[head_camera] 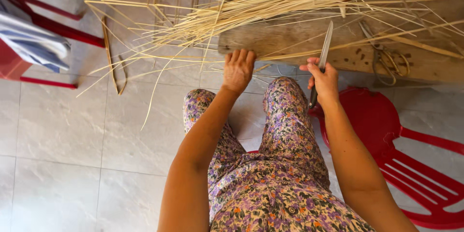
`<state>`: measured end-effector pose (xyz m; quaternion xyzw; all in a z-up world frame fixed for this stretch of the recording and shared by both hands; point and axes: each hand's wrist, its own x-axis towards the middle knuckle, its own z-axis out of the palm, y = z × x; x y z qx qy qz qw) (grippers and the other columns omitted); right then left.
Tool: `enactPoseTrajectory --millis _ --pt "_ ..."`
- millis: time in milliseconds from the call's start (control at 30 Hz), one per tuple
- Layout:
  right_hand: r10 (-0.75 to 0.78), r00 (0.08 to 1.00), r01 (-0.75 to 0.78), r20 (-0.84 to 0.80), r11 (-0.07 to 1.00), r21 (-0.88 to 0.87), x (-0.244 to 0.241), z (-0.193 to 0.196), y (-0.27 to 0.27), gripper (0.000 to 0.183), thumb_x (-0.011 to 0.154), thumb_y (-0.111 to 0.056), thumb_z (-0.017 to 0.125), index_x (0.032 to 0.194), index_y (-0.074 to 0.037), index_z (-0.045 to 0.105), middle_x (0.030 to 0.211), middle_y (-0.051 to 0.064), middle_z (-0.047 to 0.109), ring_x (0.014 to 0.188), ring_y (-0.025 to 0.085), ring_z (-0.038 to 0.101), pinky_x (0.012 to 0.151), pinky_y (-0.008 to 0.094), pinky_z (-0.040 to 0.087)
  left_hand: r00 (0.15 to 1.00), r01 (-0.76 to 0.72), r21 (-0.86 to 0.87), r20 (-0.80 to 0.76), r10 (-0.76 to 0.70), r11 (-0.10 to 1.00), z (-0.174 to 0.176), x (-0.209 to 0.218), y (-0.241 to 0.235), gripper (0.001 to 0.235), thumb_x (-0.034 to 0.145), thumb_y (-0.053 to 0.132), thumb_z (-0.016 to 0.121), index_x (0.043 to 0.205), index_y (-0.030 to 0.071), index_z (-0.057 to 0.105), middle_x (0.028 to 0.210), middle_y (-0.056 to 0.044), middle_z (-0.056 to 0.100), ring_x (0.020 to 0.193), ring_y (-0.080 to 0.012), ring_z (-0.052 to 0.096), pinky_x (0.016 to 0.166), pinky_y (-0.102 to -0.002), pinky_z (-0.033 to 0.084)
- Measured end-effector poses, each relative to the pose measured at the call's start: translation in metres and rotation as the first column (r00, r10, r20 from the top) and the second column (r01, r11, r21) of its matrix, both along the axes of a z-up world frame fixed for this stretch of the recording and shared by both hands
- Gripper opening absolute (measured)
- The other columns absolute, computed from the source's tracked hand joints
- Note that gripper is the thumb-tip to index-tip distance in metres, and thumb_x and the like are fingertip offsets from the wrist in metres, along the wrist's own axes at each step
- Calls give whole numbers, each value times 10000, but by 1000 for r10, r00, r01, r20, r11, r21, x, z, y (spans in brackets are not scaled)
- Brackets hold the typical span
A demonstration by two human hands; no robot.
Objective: The person sits on a low stool and uses a knife to split long bamboo strips into thinner strands. They hold the strips against their legs and scrape the blade along the length to separate the fibers. The person occasionally stands to move a cloth and a stool before resuming the splitting task.
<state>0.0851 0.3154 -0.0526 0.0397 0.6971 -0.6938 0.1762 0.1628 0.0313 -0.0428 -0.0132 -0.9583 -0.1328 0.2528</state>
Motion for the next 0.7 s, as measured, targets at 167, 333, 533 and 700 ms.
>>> enactPoseTrajectory --millis 167,333,533,700 --pt "-13 992 25 125 995 -94 17 19 -32 305 1000 -238 683 1218 -29 636 1027 187 773 481 70 480 437 236 418 997 38 34 67 -41 999 8 10 16 114 963 134 571 1074 143 598 906 -42 601 830 -235 628 724 -409 463" --pt "-66 975 126 213 950 -284 14 10 -55 324 987 -248 708 1232 -40 665 935 114 696 553 94 523 495 285 472 992 119 105 32 -123 987 33 29 34 321 896 123 628 1216 108 620 952 -69 631 866 -251 650 710 -402 498" --pt "-113 976 167 187 938 -305 -14 -21 -64 194 998 -190 731 1064 -36 633 906 97 672 590 128 555 511 317 477 990 65 395 -142 -9 916 43 24 -3 281 906 93 709 1179 97 647 1042 -104 652 919 -300 645 796 -404 552" --pt "-97 972 147 213 961 -235 -19 -12 -70 180 987 -207 695 992 -41 624 949 132 743 564 118 546 492 298 473 904 -366 254 -133 407 896 -5 14 -116 258 888 -21 624 1126 76 633 1109 -119 676 996 -336 630 905 -473 514"
